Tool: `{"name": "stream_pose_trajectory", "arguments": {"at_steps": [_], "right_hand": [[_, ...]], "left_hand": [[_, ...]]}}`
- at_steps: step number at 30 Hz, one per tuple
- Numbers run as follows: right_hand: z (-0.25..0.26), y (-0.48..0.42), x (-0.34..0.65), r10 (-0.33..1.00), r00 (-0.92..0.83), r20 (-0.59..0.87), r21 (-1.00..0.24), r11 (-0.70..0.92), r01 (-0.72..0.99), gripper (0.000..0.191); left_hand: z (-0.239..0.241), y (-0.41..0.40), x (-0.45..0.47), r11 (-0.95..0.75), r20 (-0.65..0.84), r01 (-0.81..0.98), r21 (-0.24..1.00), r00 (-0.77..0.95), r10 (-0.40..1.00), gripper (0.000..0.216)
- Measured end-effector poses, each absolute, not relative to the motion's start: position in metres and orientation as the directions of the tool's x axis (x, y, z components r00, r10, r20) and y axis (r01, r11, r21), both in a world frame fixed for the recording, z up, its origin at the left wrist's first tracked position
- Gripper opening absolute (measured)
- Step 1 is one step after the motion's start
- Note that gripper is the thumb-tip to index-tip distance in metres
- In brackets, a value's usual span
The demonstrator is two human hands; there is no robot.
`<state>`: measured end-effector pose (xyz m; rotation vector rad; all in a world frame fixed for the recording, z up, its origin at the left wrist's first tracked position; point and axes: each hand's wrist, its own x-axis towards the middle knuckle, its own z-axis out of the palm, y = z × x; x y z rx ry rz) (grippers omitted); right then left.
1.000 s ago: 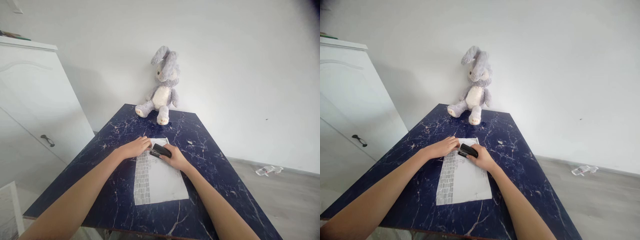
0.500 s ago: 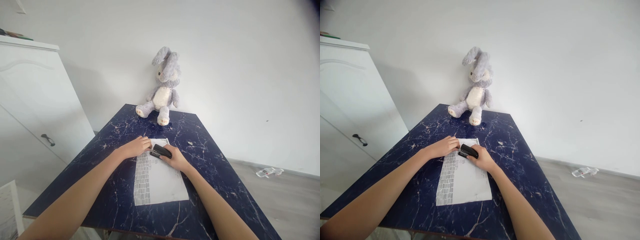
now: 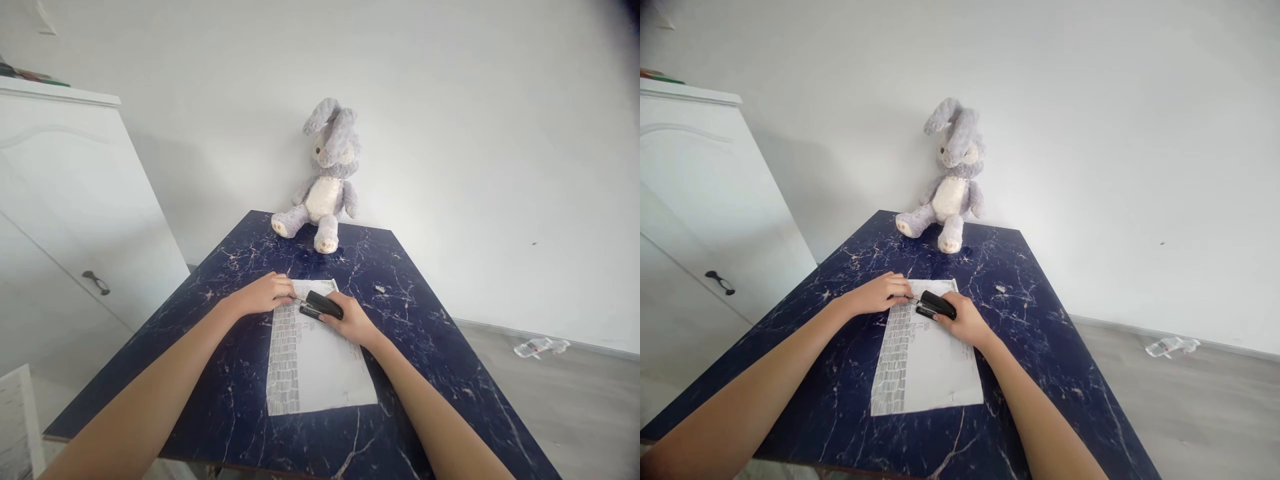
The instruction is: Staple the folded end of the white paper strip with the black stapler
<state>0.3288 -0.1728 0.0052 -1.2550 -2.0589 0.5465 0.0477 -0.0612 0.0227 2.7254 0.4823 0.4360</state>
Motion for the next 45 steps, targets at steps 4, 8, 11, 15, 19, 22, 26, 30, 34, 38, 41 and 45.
{"name": "stream_pose_trajectory", "arguments": {"at_steps": [4,8,11,15,19,22,26,30,34,38,41,45], "right_hand": [[0.007,-0.173,0.332,0.874,-0.309,0.375,-0.663,0.486,0.570,0.016],[0.012,-0.178,0.333,0.837,-0.360,0.412,-0.701,0.543,0.462,0.023],[0.017,-0.183,0.326,0.808,-0.402,0.430,-0.712,0.578,0.399,0.030],[0.024,-0.187,0.321,0.808,-0.385,0.446,-0.721,0.579,0.381,0.034],[0.035,-0.184,0.340,0.891,-0.282,0.357,-0.743,0.454,0.492,0.034],[0.042,-0.182,0.371,0.953,-0.118,0.280,-0.744,0.293,0.600,0.031],[0.043,-0.184,0.416,0.975,0.007,0.221,-0.708,0.155,0.689,0.030],[0.040,-0.186,0.441,0.996,-0.041,0.084,-0.689,0.088,0.719,0.029],[0.038,-0.185,0.437,0.974,-0.222,0.046,-0.700,0.190,0.688,0.029],[0.040,-0.185,0.425,0.934,-0.357,0.019,-0.723,0.260,0.641,0.030],[0.041,-0.186,0.423,0.923,-0.385,0.004,-0.732,0.265,0.627,0.029],[0.044,-0.188,0.425,0.907,-0.419,-0.039,-0.739,0.256,0.623,0.026]], "left_hand": [[0.020,-0.057,0.044,-0.746,0.221,0.218,0.630,0.870,0.441,0.023],[0.020,-0.071,0.061,-0.639,0.266,0.166,0.751,0.810,0.523,0.031],[0.021,-0.087,0.079,-0.676,0.320,0.123,0.726,0.810,0.492,0.031],[0.022,-0.095,0.089,-0.687,0.339,0.116,0.717,0.803,0.490,0.028],[0.021,-0.096,0.091,-0.711,0.393,0.215,0.670,0.710,0.585,0.032],[0.015,-0.103,0.099,-0.792,0.394,0.321,0.519,0.733,0.555,0.038],[0.000,-0.113,0.109,-0.887,0.217,0.334,0.319,0.886,0.411,0.067],[-0.008,-0.105,0.103,-0.892,0.084,0.361,0.272,0.915,0.395,0.070],[-0.004,-0.095,0.092,-0.884,0.091,0.370,0.285,0.908,0.410,0.067],[0.002,-0.104,0.098,-0.912,0.138,0.243,0.330,0.944,0.301,0.052],[0.004,-0.114,0.105,-0.926,0.152,0.117,0.360,0.971,0.182,0.053],[0.001,-0.116,0.105,-0.926,0.089,0.100,0.364,0.986,0.141,0.080]]}}
